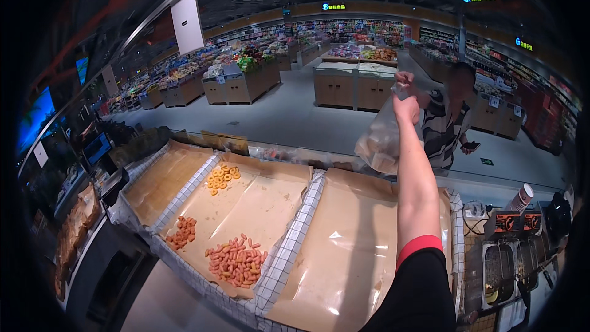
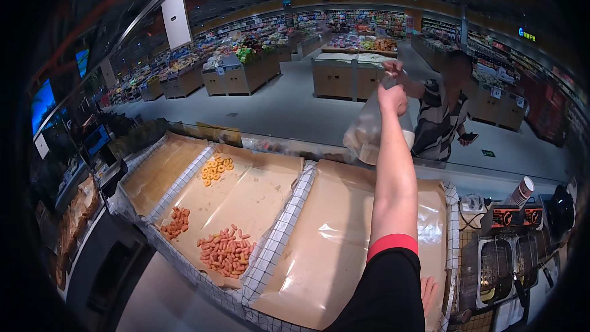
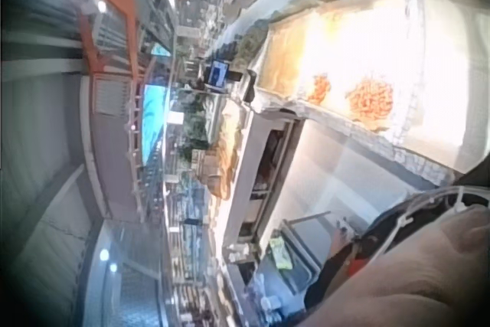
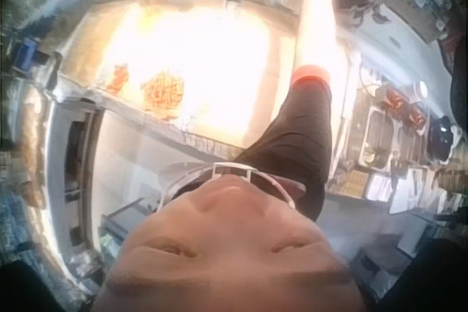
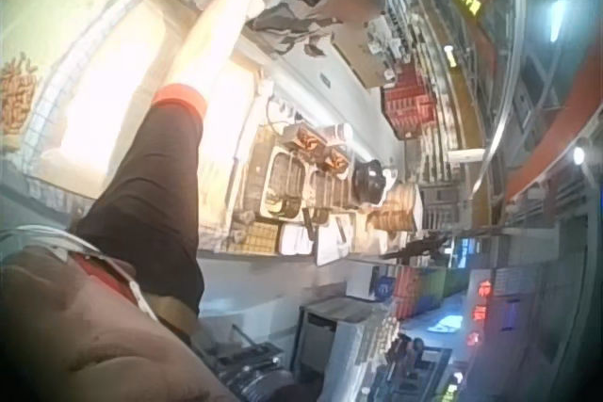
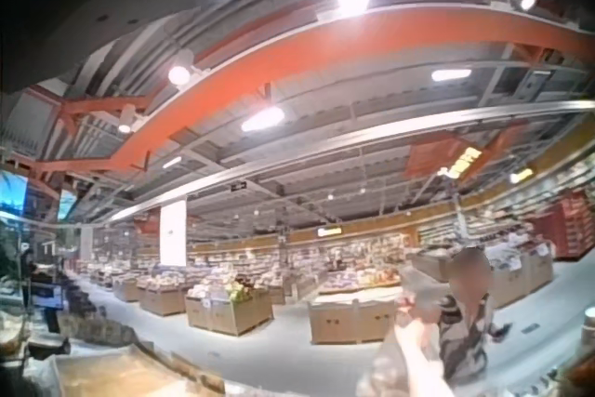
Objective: The person scoops cooked white rice from a large metal tray into multiple white styrofoam takeout containers using a plastic scoop. They close each container and hand them to a customer. The person also places a container into a plastic bag and weighs it on a scale.
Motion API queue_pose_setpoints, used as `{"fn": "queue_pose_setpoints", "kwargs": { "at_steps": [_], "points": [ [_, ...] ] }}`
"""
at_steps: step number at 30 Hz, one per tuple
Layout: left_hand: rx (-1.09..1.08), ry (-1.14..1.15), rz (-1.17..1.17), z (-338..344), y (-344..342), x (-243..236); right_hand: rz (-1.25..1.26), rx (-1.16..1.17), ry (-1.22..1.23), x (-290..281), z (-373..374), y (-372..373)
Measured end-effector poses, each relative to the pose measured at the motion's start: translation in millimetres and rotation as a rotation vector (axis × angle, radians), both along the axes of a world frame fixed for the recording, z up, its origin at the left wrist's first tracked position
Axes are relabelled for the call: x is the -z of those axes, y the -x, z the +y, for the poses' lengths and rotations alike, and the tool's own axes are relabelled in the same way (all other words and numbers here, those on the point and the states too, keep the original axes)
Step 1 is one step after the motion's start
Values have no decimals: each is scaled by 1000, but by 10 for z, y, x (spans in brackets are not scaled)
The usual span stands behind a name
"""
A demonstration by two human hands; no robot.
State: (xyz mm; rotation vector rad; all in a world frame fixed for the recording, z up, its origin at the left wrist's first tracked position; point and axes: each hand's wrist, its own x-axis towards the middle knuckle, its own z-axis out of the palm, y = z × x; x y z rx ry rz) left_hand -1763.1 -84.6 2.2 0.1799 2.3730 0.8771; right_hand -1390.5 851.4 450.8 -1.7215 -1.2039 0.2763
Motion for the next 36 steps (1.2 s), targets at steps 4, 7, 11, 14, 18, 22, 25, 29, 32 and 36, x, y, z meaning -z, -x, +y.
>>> {"fn": "queue_pose_setpoints", "kwargs": {
  "at_steps": [4, 7, 11, 14, 18, 22, 25, 29, 32, 36],
  "points": [
    [-118, -95, -193, 272, 422, -157, -80, -23, -45, 371, 146, 513],
    [-233, -168, -372, 360, 523, -120, -98, -49, -48, 526, 157, 853],
    [-472, -308, -674, -136, 510, -126, 243, -190, 8, 547, -218, 1448],
    [-603, -567, -1099, -909, 527, -94, 232, -279, -50, 413, -375, 1841],
    [-737, -765, -842, -1609, 729, 222, 525, -749, -243, 252, -349, 2144],
    [-922, -612, -524, -1475, 1399, 326, 683, -1006, -253, -515, -750, 2723],
    [-1091, -784, -505, -1746, 1961, 251, 812, -1101, -263, -812, -1360, 3569],
    [-1097, -900, -579, -1926, 2848, 278, 810, -1313, -321, -907, -2487, 4537],
    [-966, -986, -598, -1873, 3618, 23, 1030, -1300, -134, -592, -3188, 5442],
    [-857, -919, -482, -2115, 4782, -285, 1144, -1474, 124, -318, -5001, 6898]
  ]
}}
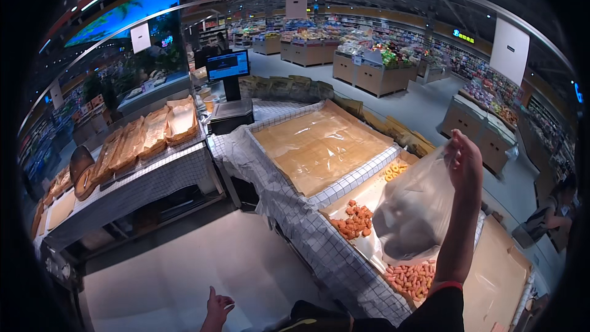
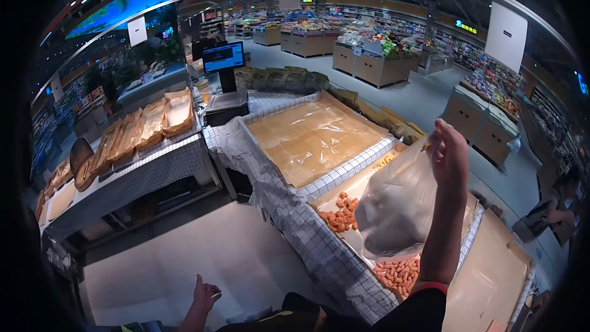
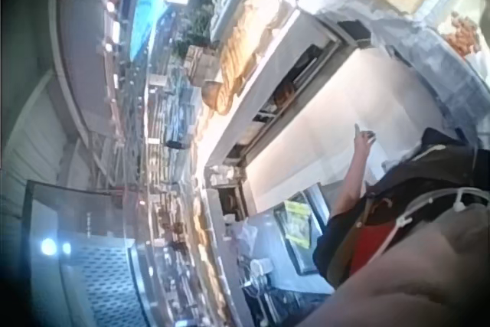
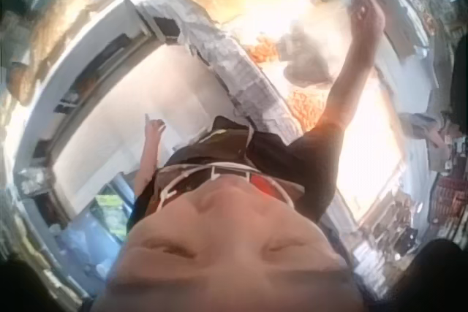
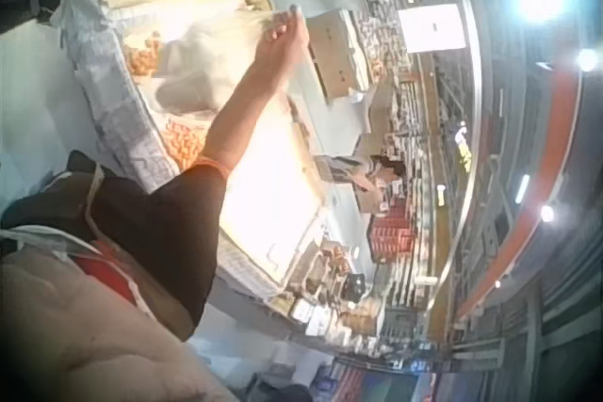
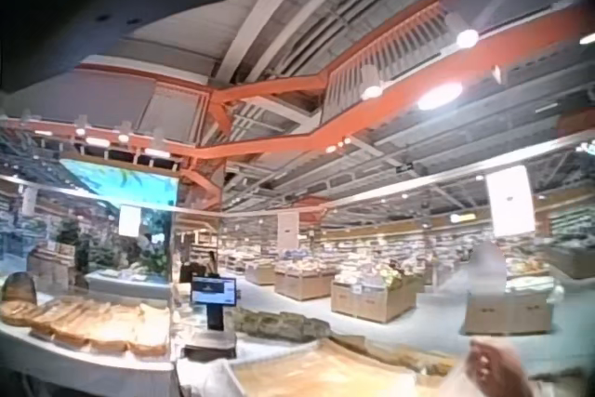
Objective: The person scoops cooked white rice from a large metal tray into multiple white styrofoam takeout containers using a plastic scoop. They close each container and hand them to a customer. The person also places a container into a plastic bag and weighs it on a scale.
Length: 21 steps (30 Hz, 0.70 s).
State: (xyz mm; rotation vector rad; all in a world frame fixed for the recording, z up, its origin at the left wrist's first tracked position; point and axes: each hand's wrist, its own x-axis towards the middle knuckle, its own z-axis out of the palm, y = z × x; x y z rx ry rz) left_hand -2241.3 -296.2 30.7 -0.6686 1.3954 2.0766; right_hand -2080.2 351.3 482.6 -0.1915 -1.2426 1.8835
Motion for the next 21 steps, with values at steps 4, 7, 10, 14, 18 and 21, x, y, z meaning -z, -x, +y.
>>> {"fn": "queue_pose_setpoints", "kwargs": {
  "at_steps": [4, 7, 10, 14, 18, 21],
  "points": [
    [78, 236, 322, 212, 1060, -476, -9, -91, 77, 435, -845, 1145],
    [124, 451, 549, 271, 1854, -595, -156, -233, 94, 639, -1275, 2084],
    [158, 578, 709, 475, 2544, -839, -237, -422, 116, 862, -1402, 3173],
    [227, 677, 950, 542, 3637, -1227, -259, -575, 72, 867, -1557, 4532],
    [98, 749, 997, 856, 4544, -1591, -347, -593, -117, 932, -1752, 5934],
    [245, 880, 968, 927, 5430, -1719, -358, -641, -182, 1042, -1726, 6948]
  ]
}}
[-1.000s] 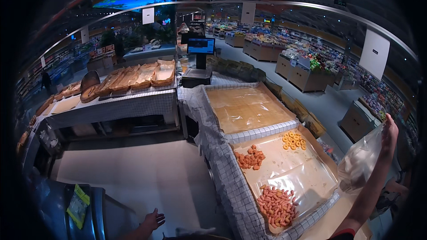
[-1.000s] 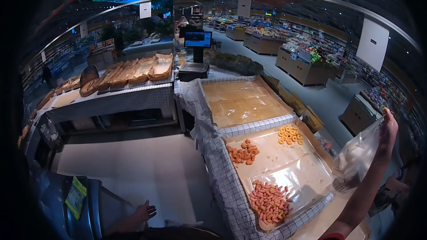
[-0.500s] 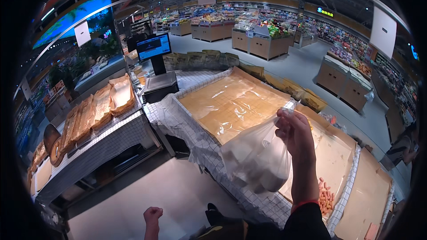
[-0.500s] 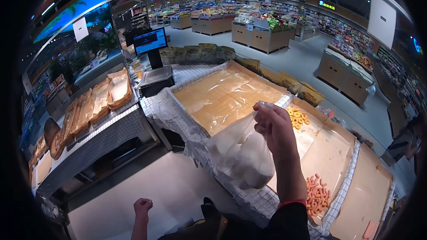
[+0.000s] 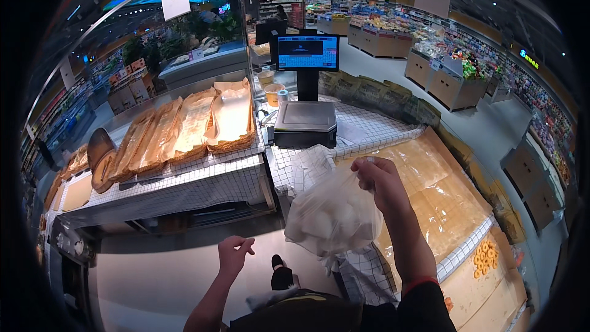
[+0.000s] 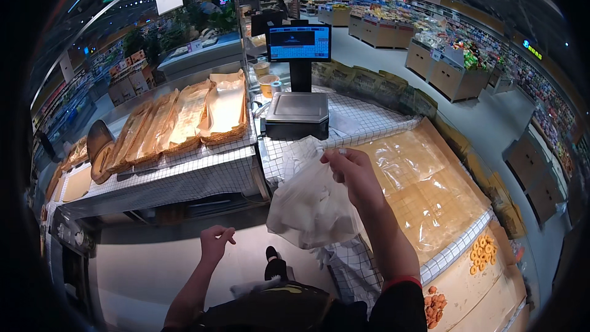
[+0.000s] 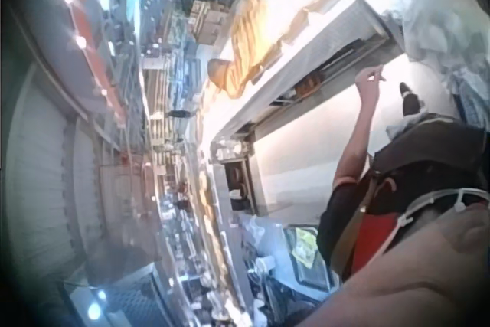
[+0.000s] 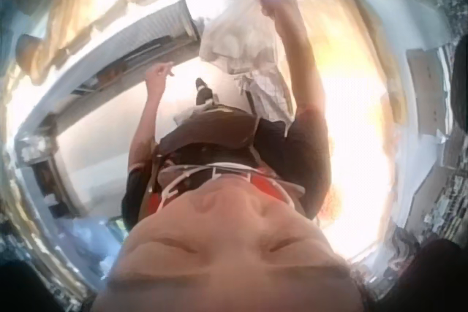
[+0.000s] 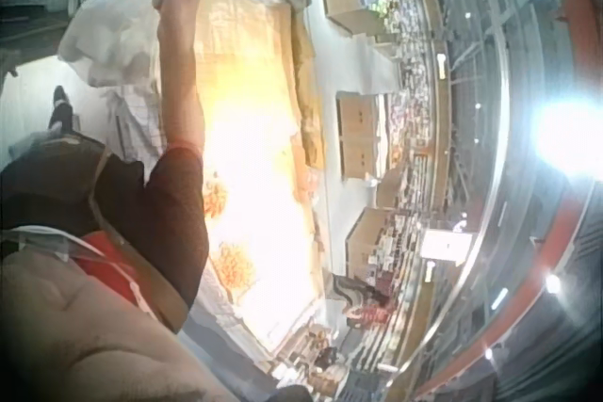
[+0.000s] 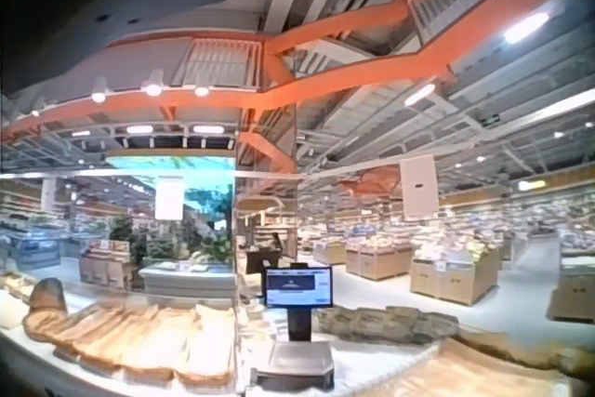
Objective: The person scoops cooked white rice from a large metal tray into multiple white styrofoam takeout containers using a plastic scoop. They close each container and hand them to a customer. The person also places a container into a plastic bag and weighs it on a scale.
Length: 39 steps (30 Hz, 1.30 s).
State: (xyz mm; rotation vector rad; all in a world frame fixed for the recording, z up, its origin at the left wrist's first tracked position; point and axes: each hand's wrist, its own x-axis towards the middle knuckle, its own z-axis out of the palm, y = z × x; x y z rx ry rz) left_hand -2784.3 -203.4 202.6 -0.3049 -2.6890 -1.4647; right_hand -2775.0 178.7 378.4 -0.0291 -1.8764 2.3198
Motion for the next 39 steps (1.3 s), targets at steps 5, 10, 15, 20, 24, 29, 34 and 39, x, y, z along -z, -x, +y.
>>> {"fn": "queue_pose_setpoints", "kwargs": {
  "at_steps": [5, 10, 15, 20, 24, 29, 34, 39],
  "points": [
    [126, -243, 103, 569, 1858, -355, -8, 33, -76, 95, 56, 1614],
    [443, -191, 342, 1481, 3468, -1092, 19, 82, -214, 54, 211, 3026],
    [653, -431, 40, 2566, 4889, -1353, 54, 73, -222, -115, 375, 4362],
    [780, -680, -350, 2963, 5987, -1721, 40, 9, -154, -246, 767, 5354],
    [740, -526, -577, 2999, 6684, -1881, 74, -125, -275, -122, 1030, 5945],
    [696, -464, -589, 3144, 7110, -1715, 248, 147, -832, 107, 1101, 6316],
    [727, -179, -510, 3261, 7506, -1290, 216, 275, -898, 518, 1035, 6634],
    [827, -460, -654, 3458, 7635, -1034, 295, -219, -86, 916, 1215, 7122]
  ]
}}
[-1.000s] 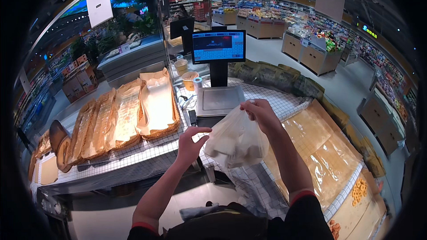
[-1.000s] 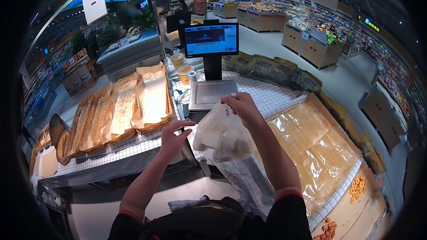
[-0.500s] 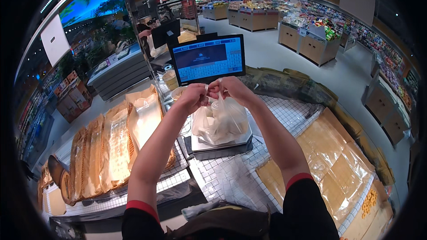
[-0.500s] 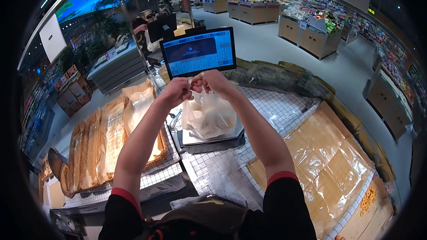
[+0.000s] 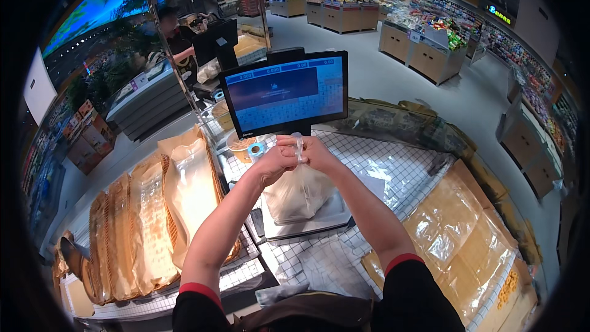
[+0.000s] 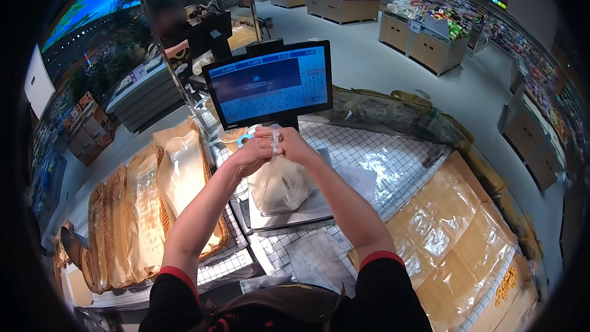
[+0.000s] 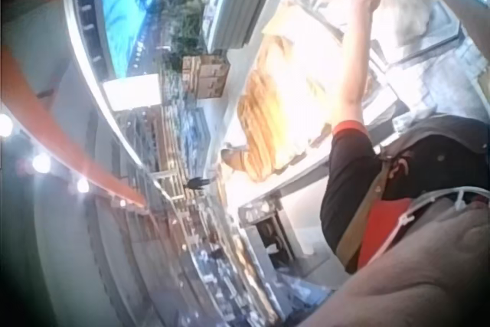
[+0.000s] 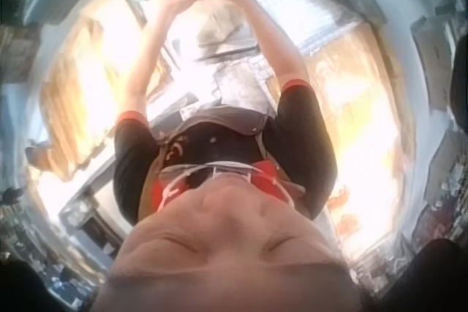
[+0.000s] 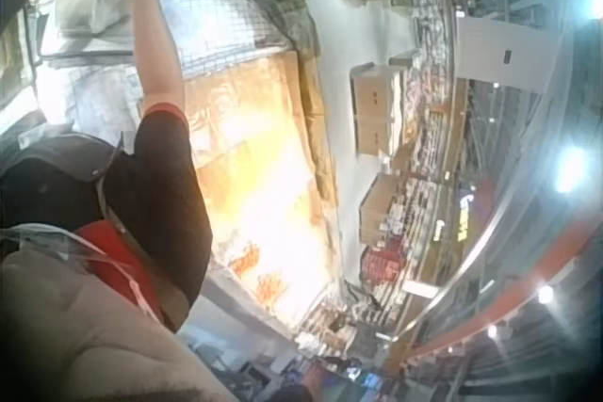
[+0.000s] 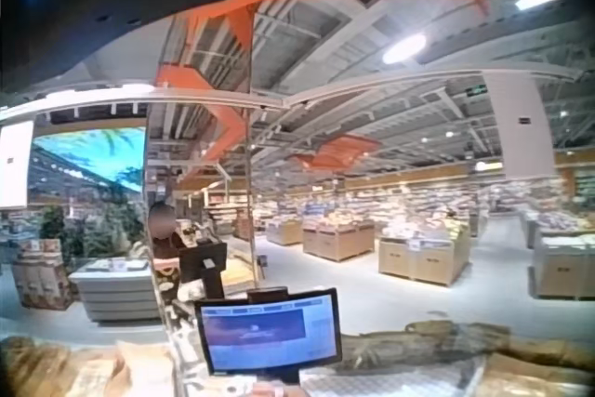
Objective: The person scoops cooked white rice from a large metal tray into multiple white styrofoam takeout containers using a plastic scoop. They close each container and hand them to a customer. The person also places a container into a plastic bag and weighs it on a scale.
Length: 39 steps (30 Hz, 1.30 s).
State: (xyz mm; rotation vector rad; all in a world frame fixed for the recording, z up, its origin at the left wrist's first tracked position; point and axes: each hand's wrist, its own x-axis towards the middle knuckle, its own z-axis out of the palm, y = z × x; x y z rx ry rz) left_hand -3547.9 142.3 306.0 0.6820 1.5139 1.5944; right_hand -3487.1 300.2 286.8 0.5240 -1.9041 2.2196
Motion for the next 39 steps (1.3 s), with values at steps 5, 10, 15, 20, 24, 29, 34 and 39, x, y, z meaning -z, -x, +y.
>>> {"fn": "queue_pose_setpoints", "kwargs": {
  "at_steps": [5, 10, 15, 20, 24, 29, 34, 39],
  "points": [
    [-305, 178, 220, -132, 247, 421, -391, 259, 328, 545, 165, -66],
    [-599, -186, -901, -267, 241, 1074, -411, 99, 1425, 1002, 287, -446],
    [-297, -587, -947, -274, 105, 1038, -349, 105, 1025, 821, 201, -527],
    [-47, -302, -561, -245, 49, 873, -321, 330, 83, 454, -30, -459],
    [-8, -65, -277, -203, -230, 612, -44, 394, -346, 517, -237, -413],
    [-174, -21, 29, -75, -39, 658, -340, 450, -56, 500, -104, -415],
    [-692, 366, 474, 121, 456, 1093, -384, 184, -456, 872, -13, -824],
    [-751, 308, 155, 293, 462, 1497, 9, 274, -1386, 667, -330, -1171]
  ]
}}
